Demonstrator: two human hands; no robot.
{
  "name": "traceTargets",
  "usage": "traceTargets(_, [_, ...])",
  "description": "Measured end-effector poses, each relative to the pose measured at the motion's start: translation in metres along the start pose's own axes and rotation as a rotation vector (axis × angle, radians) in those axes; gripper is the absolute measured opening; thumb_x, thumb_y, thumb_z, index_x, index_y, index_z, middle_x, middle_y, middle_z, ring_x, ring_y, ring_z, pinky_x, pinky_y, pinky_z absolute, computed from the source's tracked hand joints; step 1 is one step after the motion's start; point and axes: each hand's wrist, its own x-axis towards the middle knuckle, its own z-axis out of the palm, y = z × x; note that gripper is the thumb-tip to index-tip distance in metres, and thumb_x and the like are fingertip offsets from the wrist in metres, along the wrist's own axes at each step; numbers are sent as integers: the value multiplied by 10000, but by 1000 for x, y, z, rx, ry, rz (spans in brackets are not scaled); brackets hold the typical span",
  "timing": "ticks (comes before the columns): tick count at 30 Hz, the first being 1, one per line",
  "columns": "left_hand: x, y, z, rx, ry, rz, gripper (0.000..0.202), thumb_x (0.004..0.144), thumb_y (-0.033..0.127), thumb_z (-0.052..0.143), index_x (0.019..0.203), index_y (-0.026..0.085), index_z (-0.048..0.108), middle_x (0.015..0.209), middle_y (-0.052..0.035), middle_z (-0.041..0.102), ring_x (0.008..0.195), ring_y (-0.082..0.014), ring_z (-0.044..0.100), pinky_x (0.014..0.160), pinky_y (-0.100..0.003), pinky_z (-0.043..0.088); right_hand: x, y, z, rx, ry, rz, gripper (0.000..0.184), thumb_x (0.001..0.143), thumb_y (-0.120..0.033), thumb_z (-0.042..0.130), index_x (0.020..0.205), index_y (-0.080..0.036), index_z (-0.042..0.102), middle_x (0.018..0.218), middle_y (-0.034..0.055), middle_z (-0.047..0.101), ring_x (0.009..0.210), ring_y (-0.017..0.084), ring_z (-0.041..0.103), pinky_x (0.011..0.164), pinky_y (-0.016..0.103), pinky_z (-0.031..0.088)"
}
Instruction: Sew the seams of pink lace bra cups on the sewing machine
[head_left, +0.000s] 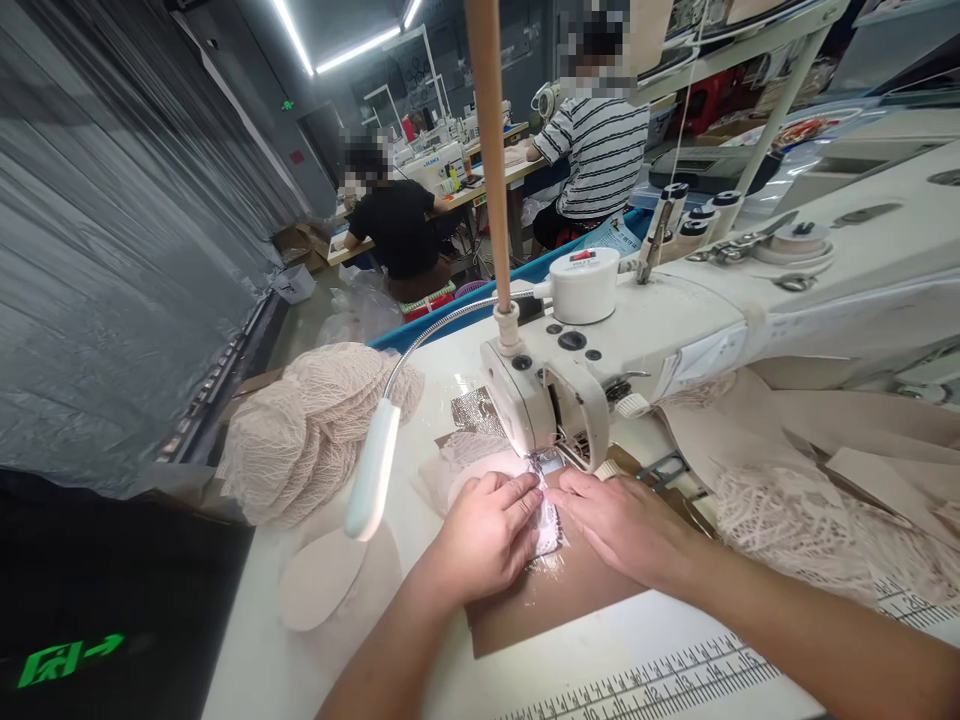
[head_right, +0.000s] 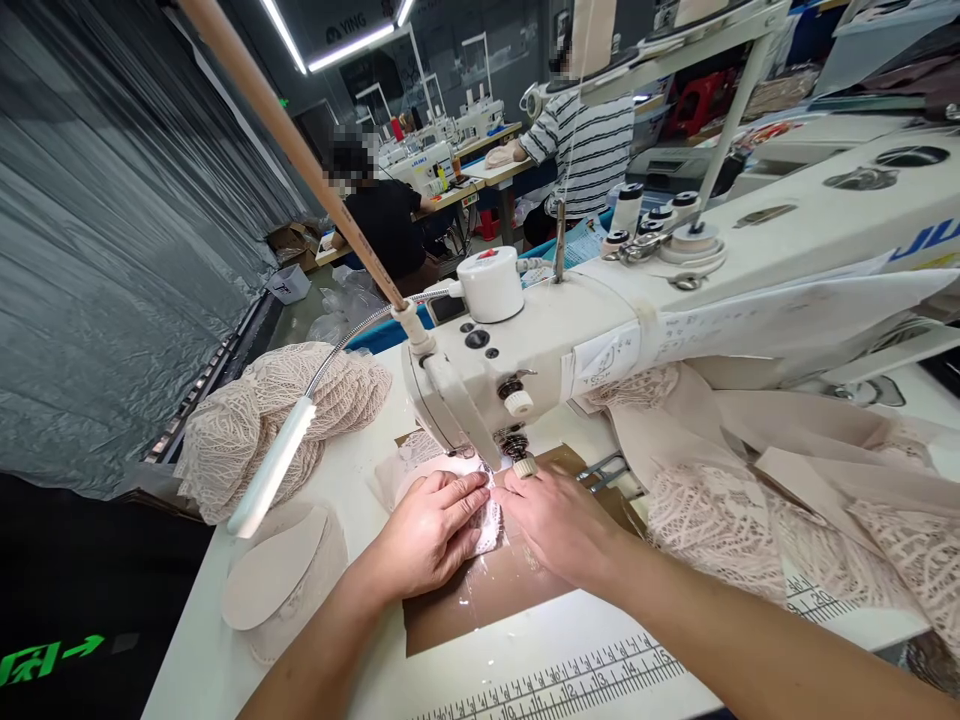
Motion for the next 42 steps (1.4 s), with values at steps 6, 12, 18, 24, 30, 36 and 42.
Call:
traceTargets(6, [2,2,1,31,5,-26,447,910,309,426,1313,134,504,1374,-91,513,978,-269,512,826,-440,475,2,-2,0,-1,-9,28,278,794,-51,428,909,-182,645,788,29,590,586,144,405,554,305,226])
traceTargets(12, [2,-1,4,69,29,-53,427,917,292,412,1311,148,496,1393,-96,491,994,-280,511,811,-450,468,5,-1,-1,-7,-19,76,306,813,-57,400,992,-159,626,814,38,601,581,141,417,543,305,245])
traceTargets(18, [2,-1,4,37,75,-18,381,935,297,408,1264,146,527,1343,-100,540,1005,-267,524,815,-425,463,-1,-1,-9,120,-84,4,254,876,-96,383,838,-187,617,744,21,552,576,141,391,568,298,248])
traceTargets(24, [2,2,4,64,88,-2,338,953,288,390,1234,173,541,1311,-96,562,972,-248,537,802,-399,453,-3,-3,-13,183,-141,-42,231,893,-122,407,888,-202,624,743,24,530,649,163,430,605,299,265])
traceTargets(30, [3,2,3,109,54,15,356,965,279,363,1270,175,516,1332,-91,550,966,-242,536,777,-388,447,-1,-1,-4,95,-67,-6,238,880,-114,396,822,-191,613,703,10,504,559,145,351,570,306,232])
traceTargets(36, [3,3,1,84,44,-13,374,958,291,370,1276,167,524,1329,-87,555,977,-248,527,787,-397,465,-2,-2,1,-34,-37,-28,260,803,-71,424,875,-201,637,716,21,519,577,155,377,575,316,230])
traceTargets(42, [6,3,2,57,68,-40,381,945,283,380,1269,155,533,1332,-111,547,997,-259,535,802,-415,483,3,-5,-2,-57,20,-14,278,746,-35,459,865,-183,663,719,24,571,549,139,375,558,308,229])
